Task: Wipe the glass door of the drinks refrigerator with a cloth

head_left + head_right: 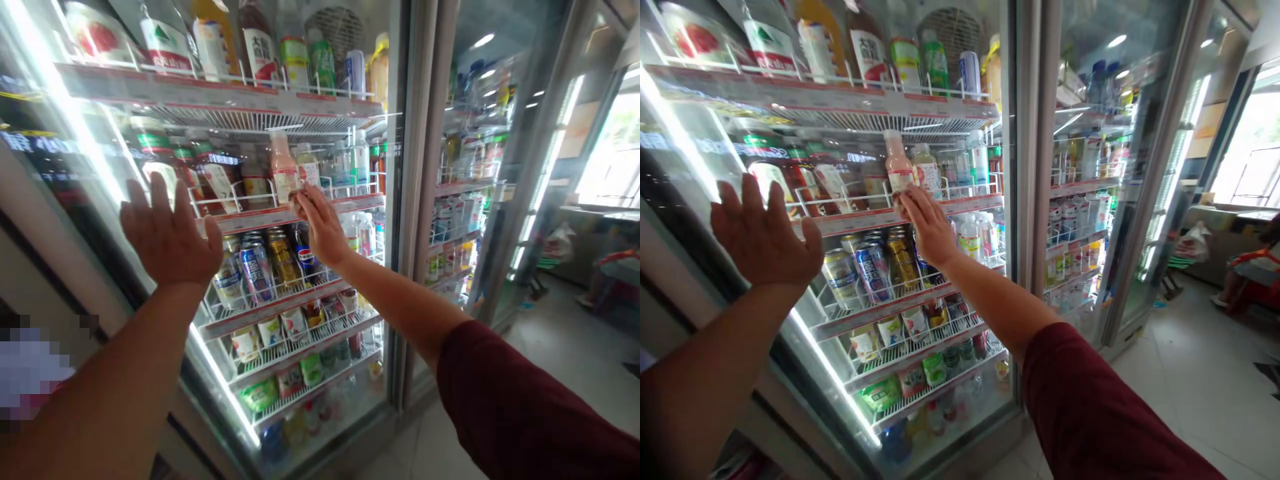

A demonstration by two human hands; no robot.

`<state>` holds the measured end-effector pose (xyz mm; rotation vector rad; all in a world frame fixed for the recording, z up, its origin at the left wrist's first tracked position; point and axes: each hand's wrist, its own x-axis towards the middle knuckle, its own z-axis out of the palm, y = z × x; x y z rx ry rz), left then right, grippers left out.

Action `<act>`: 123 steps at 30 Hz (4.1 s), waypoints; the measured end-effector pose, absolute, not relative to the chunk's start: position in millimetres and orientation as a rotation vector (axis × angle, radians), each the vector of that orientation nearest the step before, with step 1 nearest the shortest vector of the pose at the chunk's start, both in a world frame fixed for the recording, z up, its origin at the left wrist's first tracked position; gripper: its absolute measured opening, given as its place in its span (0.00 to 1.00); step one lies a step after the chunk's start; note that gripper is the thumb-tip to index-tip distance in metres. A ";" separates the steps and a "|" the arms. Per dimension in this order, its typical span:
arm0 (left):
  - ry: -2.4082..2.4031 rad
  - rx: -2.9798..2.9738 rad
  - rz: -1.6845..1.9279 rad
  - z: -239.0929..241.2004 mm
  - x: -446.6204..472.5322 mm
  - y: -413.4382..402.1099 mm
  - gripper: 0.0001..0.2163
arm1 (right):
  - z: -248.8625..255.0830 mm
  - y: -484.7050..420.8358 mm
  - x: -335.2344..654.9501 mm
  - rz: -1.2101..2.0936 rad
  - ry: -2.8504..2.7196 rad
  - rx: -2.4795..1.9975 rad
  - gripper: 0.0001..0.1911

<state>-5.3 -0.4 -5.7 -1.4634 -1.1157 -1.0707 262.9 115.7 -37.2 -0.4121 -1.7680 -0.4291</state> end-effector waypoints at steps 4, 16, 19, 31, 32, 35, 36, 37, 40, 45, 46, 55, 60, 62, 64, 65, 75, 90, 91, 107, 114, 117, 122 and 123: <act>-1.112 -1.447 -1.049 -7.4 -2.9 -1.8 0.36 | -45.4 103.4 241.6 -0.420 -1.931 -0.307 0.29; -0.785 -1.960 -0.361 -2.1 -7.2 -3.3 0.15 | -37.2 78.1 229.2 -0.427 -2.132 -0.227 0.28; -0.765 -1.912 -0.354 -2.7 -2.1 -5.5 0.17 | -49.7 92.4 274.0 -0.520 -2.075 -0.357 0.31; -0.752 -1.825 -0.522 -36.1 17.4 -1.8 0.16 | -115.2 161.7 347.1 -0.638 -1.678 -0.921 0.34; -0.735 -1.808 -0.575 -50.0 24.7 -2.7 0.14 | -116.0 161.9 345.3 -0.646 -1.675 -0.913 0.35; -0.682 -1.770 -0.616 -87.4 44.0 -9.1 0.12 | -115.3 162.5 344.9 -0.663 -1.672 -0.904 0.35; -0.673 -1.767 -0.592 -92.9 47.9 -11.7 0.13 | -115.0 162.7 345.4 -0.664 -1.670 -0.906 0.35; -0.672 -1.764 -0.565 -92.7 50.2 -14.1 0.16 | -115.0 163.0 346.0 -0.668 -1.668 -0.906 0.36; -0.746 -1.650 -0.595 -59.2 49.8 -17.5 0.23 | -116.3 163.9 346.7 -0.695 -1.650 -0.893 0.36; -0.922 -1.525 -0.866 3.4 58.9 -4.5 0.22 | -118.0 163.5 347.0 -0.696 -1.640 -0.893 0.36; -0.950 -1.537 -0.881 -2.2 65.8 -0.1 0.23 | -117.8 163.1 347.1 -0.683 -1.650 -0.903 0.36; -0.935 -1.791 -0.710 -156.3 102.1 14.7 0.29 | -115.2 162.2 346.1 -0.658 -1.704 -0.977 0.38; -1.031 -1.712 -0.749 -57.1 97.4 19.8 0.27 | -114.4 161.0 346.3 -0.661 -1.690 -0.936 0.39; -1.131 -1.668 -0.807 -25.5 104.6 20.2 0.26 | -113.7 159.7 346.1 -0.654 -1.692 -0.936 0.39; -1.182 -1.640 -0.858 -23.7 113.8 20.6 0.24 | -112.9 158.3 345.6 -0.651 -1.698 -0.948 0.39; -1.170 -1.632 -0.871 -34.5 117.8 21.1 0.23 | -112.5 157.7 345.3 -0.652 -1.701 -0.960 0.38; -0.926 -1.839 -0.665 -102.2 105.2 24.3 0.30 | -110.8 158.7 344.8 -0.682 -1.718 -1.018 0.37; -1.027 -1.824 -0.684 -161.8 94.1 14.6 0.34 | -112.9 160.7 344.7 -0.734 -1.676 -0.998 0.37; -1.040 -1.810 -0.707 -146.1 92.2 15.5 0.34 | -113.1 160.7 344.8 -0.736 -1.670 -0.992 0.36; -1.083 -1.712 -0.807 -179.1 83.8 6.9 0.37 | -112.4 158.8 344.1 -0.726 -1.679 -1.011 0.38; -1.182 -1.547 -1.023 -75.5 50.1 1.1 0.28 | -111.8 158.5 344.2 -0.737 -1.673 -1.016 0.37; -1.194 -1.530 -1.021 -111.5 55.9 -5.5 0.33 | -111.9 158.5 343.6 -0.719 -1.669 -1.010 0.37; -1.169 -1.577 -0.910 -223.3 67.9 -15.6 0.42 | -112.4 159.9 343.5 -0.709 -1.672 -0.999 0.38; -1.155 -1.599 -0.904 -231.3 65.3 -16.6 0.43 | -112.4 160.2 343.6 -0.714 -1.680 -1.000 0.39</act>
